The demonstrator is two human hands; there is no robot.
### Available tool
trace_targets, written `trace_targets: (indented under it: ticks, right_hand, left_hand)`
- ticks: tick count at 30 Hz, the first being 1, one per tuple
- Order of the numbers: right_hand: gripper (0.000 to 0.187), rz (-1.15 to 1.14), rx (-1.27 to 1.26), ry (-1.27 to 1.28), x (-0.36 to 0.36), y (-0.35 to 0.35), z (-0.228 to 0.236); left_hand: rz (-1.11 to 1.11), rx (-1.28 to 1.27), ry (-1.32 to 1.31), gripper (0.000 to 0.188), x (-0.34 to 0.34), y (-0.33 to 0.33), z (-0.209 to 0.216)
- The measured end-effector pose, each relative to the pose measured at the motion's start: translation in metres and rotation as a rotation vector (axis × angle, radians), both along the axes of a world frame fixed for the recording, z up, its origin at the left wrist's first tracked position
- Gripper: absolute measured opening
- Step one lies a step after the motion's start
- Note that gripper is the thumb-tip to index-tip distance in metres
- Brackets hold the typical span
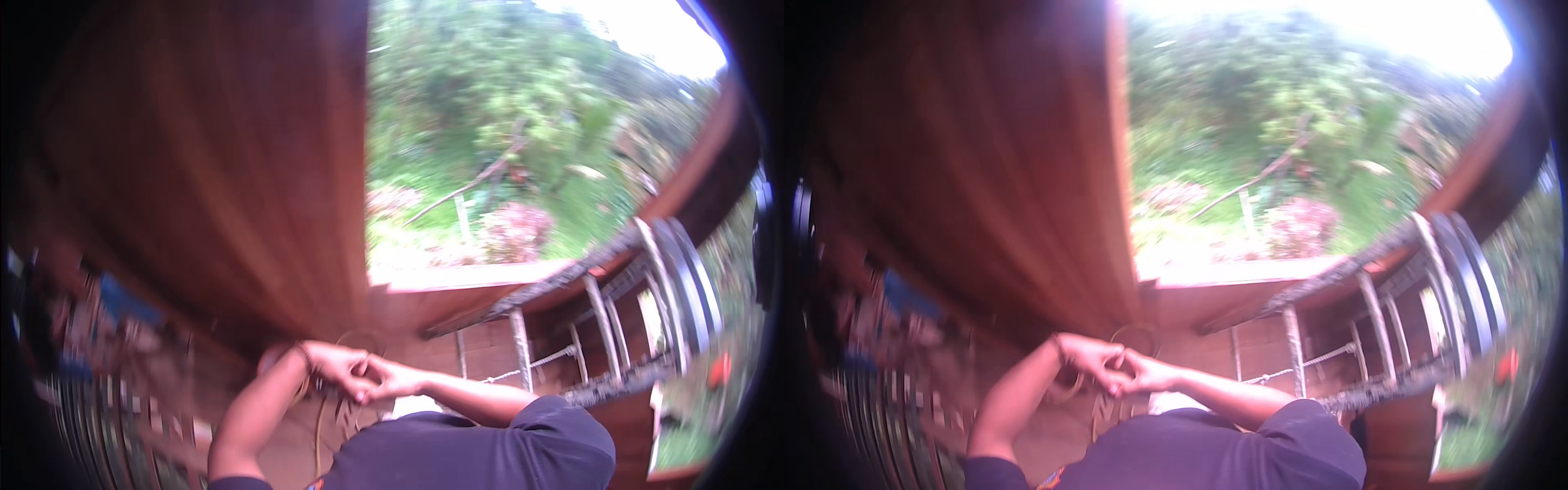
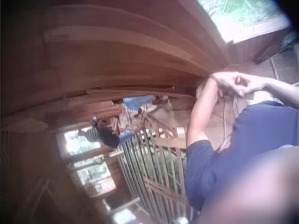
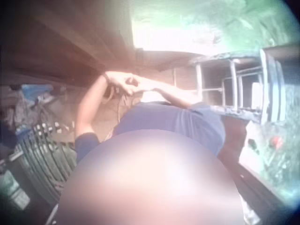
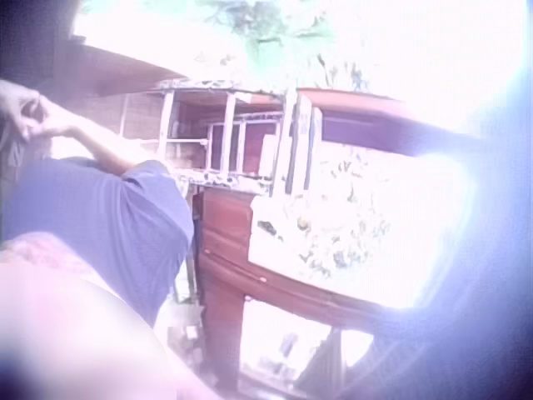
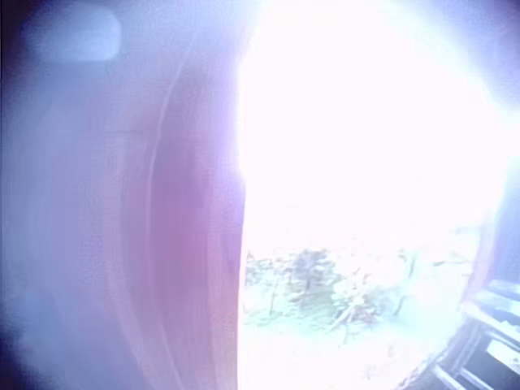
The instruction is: The person assembles small wooden pieces into a jointed structure, repeatedly checking fit and alignment. They use a nail gun to fasten the pieces together and place the assembled unit into a bucket.
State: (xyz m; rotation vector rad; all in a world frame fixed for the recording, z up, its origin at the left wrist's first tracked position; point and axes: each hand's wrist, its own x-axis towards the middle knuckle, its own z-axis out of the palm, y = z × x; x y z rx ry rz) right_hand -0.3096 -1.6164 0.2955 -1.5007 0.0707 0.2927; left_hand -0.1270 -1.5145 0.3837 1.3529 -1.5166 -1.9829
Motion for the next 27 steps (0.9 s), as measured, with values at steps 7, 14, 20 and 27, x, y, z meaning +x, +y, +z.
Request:
trace_targets:
  ticks: [7, 14, 20, 27]
  right_hand:
    - [0.087, -0.355, 0.245, -0.009, -0.095, 0.015, 0.007]
    - [0.088, -0.673, 0.292, 0.071, -0.136, 0.028, -0.023]
    - [0.097, -0.815, 0.181, 0.07, -0.147, 0.032, -0.045]
    - [0.038, -1.173, 0.477, 0.117, -0.15, 0.043, 0.0]
  left_hand:
    - [-0.555, -0.045, -0.095, 0.049, -0.065, -0.075, -0.034]
    - [-0.852, -0.033, -0.187, 0.061, -0.12, -0.117, -0.041]
    - [-0.839, -0.248, -0.534, 0.073, -0.141, -0.111, 0.012]
    - [0.479, -0.964, -0.204, 0.062, -0.093, -0.038, 0.034]
